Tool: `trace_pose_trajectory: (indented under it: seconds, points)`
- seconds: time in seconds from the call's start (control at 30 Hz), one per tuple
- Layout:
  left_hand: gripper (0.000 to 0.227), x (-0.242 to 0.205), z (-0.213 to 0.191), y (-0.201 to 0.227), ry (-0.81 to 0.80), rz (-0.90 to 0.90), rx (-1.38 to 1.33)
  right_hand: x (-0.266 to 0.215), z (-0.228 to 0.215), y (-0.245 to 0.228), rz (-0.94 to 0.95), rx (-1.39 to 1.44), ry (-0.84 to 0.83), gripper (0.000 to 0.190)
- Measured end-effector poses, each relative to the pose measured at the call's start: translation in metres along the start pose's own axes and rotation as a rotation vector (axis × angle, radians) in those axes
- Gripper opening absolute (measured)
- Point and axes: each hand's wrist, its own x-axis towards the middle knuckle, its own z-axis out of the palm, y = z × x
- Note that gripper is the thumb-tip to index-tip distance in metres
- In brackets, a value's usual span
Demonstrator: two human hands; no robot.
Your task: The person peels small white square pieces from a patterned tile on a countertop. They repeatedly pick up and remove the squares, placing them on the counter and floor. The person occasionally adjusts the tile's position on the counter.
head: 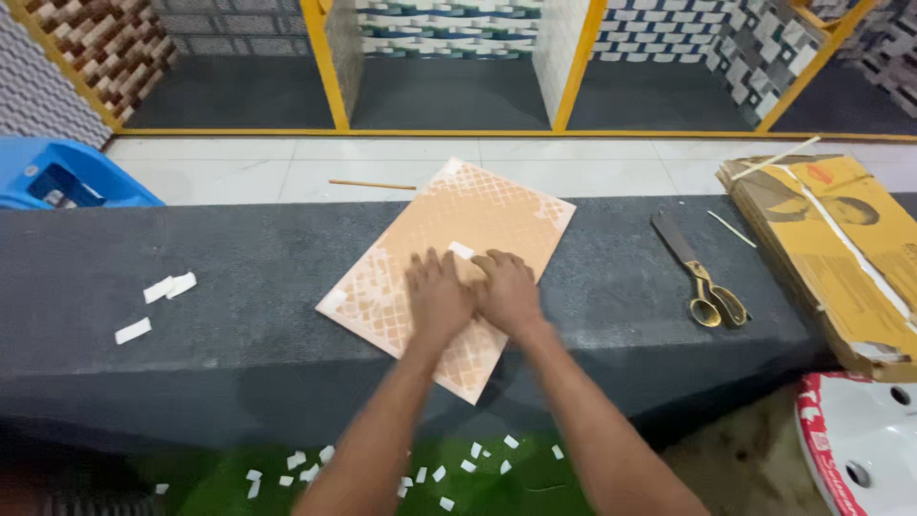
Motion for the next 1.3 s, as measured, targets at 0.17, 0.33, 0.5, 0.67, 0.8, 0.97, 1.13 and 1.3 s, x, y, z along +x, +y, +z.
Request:
trace_pose_trajectory:
  seconds: [0.17,0.33,0.5,0.67,0.8,0.97,1.13,1.3]
  points:
    - [0.062,-0.027,0.024,0.023,0.322,-0.012,-0.035,-0.013,-0.006,0.014,-0.117,-0.026,0.061,0.048]
    - [0.055,-0.034,-0.016,0.016,0.172,0.064,0.042,-0.027,-0.01,-0.011,-0.04,-0.009,0.117,0.048]
    - [0.06,-0.014,-0.026,-0.039,0.139,0.312,0.167,-0.042,-0.025,-0.064,0.048,-0.083,0.029,0.053]
    - [0.059,-0.004,-0.047,-0.046,-0.059,0.363,0.37,-0.012,-0.002,-0.044,-0.021,-0.219,-0.012,0.046]
    - [0.061,-0.008,-0.03,-0.01,0.085,0.15,0.215,0.014,-0.002,-0.012,-0.063,-0.052,0.088,0.036]
    - [0.062,-0.023,0.003,0.02,0.256,-0.062,-0.022,0.011,-0.013,-0.004,-0.127,-0.082,0.113,0.047]
    - [0.056,-0.026,-0.011,0.02,0.259,0.031,0.025,0.004,-0.015,-0.011,-0.074,-0.11,0.07,0.048]
    - [0.054,-0.015,-0.015,-0.007,0.189,0.139,0.072,-0.014,-0.013,-0.038,0.035,-0.1,0.111,0.052]
